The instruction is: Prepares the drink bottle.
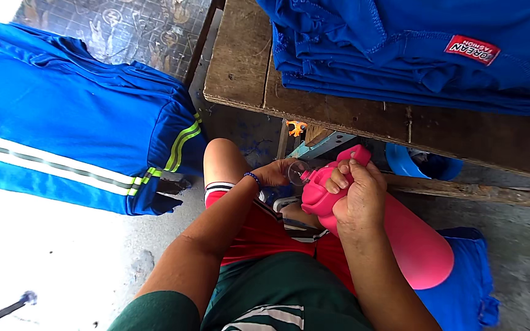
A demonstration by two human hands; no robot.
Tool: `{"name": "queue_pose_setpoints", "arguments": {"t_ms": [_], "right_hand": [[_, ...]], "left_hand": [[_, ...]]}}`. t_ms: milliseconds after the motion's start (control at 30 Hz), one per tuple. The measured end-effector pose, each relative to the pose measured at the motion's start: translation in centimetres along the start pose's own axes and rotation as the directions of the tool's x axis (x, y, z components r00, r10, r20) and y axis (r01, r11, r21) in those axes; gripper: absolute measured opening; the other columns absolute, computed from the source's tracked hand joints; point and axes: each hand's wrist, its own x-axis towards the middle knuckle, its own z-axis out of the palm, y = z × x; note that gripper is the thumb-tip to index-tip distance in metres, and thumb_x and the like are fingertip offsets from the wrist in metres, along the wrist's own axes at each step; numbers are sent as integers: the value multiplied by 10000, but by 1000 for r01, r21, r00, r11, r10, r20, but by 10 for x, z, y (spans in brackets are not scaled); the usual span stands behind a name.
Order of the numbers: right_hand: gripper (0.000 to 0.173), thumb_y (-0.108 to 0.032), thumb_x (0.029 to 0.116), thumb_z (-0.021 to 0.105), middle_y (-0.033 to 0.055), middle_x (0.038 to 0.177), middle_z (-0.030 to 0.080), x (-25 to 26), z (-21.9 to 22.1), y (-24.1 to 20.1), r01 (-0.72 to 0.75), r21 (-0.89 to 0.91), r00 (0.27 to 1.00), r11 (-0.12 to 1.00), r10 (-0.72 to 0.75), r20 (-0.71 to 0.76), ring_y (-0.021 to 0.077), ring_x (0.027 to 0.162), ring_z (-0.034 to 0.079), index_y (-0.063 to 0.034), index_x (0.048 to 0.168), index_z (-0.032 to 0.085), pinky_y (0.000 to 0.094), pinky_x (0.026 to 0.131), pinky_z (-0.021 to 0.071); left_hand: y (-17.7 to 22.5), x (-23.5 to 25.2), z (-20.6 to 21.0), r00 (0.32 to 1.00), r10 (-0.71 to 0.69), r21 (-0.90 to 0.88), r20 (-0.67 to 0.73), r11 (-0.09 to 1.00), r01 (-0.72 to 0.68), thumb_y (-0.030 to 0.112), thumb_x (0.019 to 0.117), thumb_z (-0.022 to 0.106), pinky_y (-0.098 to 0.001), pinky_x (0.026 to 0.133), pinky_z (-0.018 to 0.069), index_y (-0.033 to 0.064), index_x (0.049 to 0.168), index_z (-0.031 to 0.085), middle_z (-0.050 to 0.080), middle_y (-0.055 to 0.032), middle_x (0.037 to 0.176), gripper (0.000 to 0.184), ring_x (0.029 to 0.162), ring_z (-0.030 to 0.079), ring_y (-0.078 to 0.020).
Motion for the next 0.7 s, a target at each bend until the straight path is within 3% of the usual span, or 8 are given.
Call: {"name": "queue_pose_setpoints", "arguments": {"t_ms": [700], "right_hand": [[203, -54, 1093, 352, -32, 668, 493, 6, 1, 7, 2, -18, 999, 1000, -3, -42, 29, 412, 408, -116, 954, 486, 153, 384, 386]], "left_hand": [[-12, 4, -3, 1000, 2, 12, 4, 1000, -2, -229, 718, 688, -333, 965, 523, -61, 1260, 595, 665, -156, 1198, 574, 1083, 635, -156]]}}
